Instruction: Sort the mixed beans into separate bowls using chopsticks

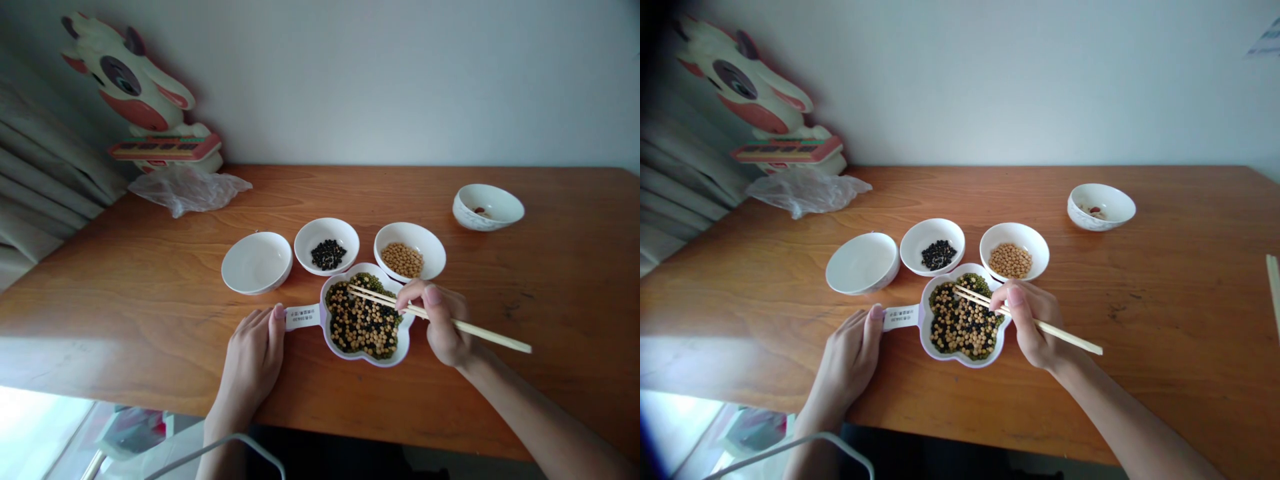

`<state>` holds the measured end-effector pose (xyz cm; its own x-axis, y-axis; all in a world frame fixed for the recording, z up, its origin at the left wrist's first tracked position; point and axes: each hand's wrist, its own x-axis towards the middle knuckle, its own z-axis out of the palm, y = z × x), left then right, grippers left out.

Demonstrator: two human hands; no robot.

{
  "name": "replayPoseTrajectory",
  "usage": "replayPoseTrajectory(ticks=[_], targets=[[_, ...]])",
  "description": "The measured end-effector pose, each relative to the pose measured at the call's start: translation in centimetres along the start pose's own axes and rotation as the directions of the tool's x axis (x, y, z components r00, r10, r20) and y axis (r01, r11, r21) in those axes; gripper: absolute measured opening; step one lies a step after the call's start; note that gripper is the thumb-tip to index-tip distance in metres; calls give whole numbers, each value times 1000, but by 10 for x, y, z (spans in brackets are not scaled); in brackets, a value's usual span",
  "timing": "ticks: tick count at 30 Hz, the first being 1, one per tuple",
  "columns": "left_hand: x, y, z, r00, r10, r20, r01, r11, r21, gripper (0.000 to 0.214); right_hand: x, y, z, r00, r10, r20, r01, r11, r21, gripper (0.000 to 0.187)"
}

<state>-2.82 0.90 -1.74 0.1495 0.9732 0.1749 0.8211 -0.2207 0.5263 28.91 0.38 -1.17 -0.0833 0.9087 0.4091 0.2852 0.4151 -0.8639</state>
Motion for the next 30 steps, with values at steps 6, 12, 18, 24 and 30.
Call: replayPoseTrajectory(ticks=[6, 12, 18, 24, 30], targets=[[-1, 1, 0, 1000, 4, -1, -4, 1000, -3, 46, -2, 3, 0, 1000, -16, -21, 16, 1000, 4, 46], [0, 0, 0, 1000, -3, 5, 3, 1000, -11, 46, -2, 4, -1, 999, -34, -40, 34, 999, 12, 47], [1, 1, 0, 1000, -17, 6, 17, 1000, -14, 45, -1, 2, 0, 999, -52, -15, 52, 998, -23, 42], [0, 2, 0, 1000, -7, -1, 7, 1000, -4, 46, -2, 3, 1, 997, -48, -54, 46, 999, -28, 46], [0, 1, 0, 1000, -4, -2, 4, 1000, -4, 46, 0, 3, 2, 995, -17, -95, 19, 1000, 25, 50]])
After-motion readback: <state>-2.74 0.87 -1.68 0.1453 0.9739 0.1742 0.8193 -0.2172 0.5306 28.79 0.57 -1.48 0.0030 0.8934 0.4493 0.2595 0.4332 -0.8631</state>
